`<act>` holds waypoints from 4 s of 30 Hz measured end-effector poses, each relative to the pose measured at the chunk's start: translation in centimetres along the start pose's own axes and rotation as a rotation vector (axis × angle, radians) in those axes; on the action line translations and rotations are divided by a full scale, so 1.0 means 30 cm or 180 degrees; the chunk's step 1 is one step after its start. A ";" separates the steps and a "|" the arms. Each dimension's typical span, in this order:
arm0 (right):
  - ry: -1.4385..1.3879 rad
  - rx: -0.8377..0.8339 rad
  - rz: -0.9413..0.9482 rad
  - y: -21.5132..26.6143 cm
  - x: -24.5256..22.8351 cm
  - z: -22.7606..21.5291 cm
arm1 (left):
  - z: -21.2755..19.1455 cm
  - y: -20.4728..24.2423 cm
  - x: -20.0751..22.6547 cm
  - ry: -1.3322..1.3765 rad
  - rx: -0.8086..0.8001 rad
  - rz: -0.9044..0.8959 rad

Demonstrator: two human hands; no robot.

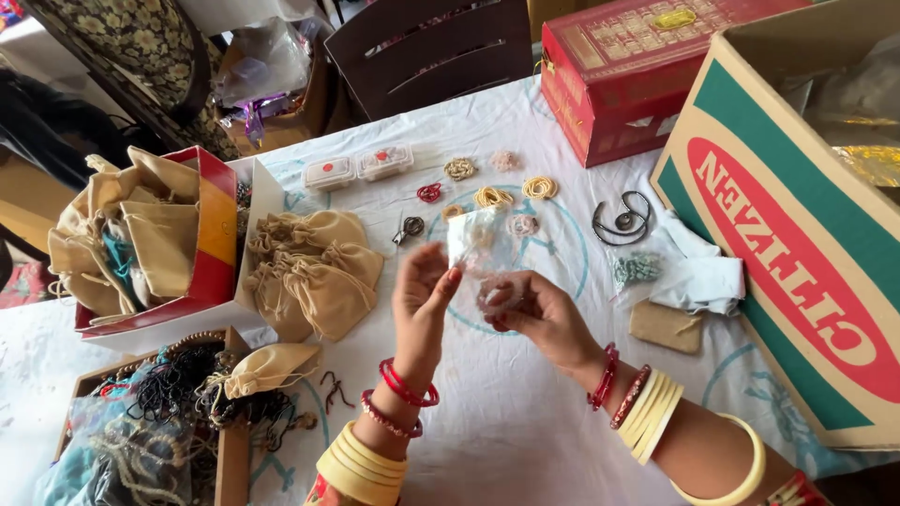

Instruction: The person picks small jewelry items from a table, places them into clear plastic bags, and then transfers the bags into small beige cloth pouches. The person repeats this process for several items, handling them one at a time.

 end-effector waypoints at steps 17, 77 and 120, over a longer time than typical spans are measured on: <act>0.2303 0.0139 -0.0360 -0.039 -0.012 -0.079 | -0.086 0.056 -0.298 0.0110 -0.0210 -0.0139; 0.1647 0.0493 -0.0699 -0.059 0.029 -0.199 | -0.054 0.043 -0.135 -0.2434 -0.0011 0.0432; 0.0681 0.0168 0.0863 -0.046 0.085 -0.140 | -0.170 0.022 -0.472 -0.0108 0.0035 -0.1433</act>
Point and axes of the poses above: each hand's wrist, its own y-axis away from the middle knuckle, its own z-axis out of the palm, x = y × z, the point moved 8 cm from there along -y, towards the middle knuckle, and after that the axes turned 6 degrees about x, right-handed, at the moved point
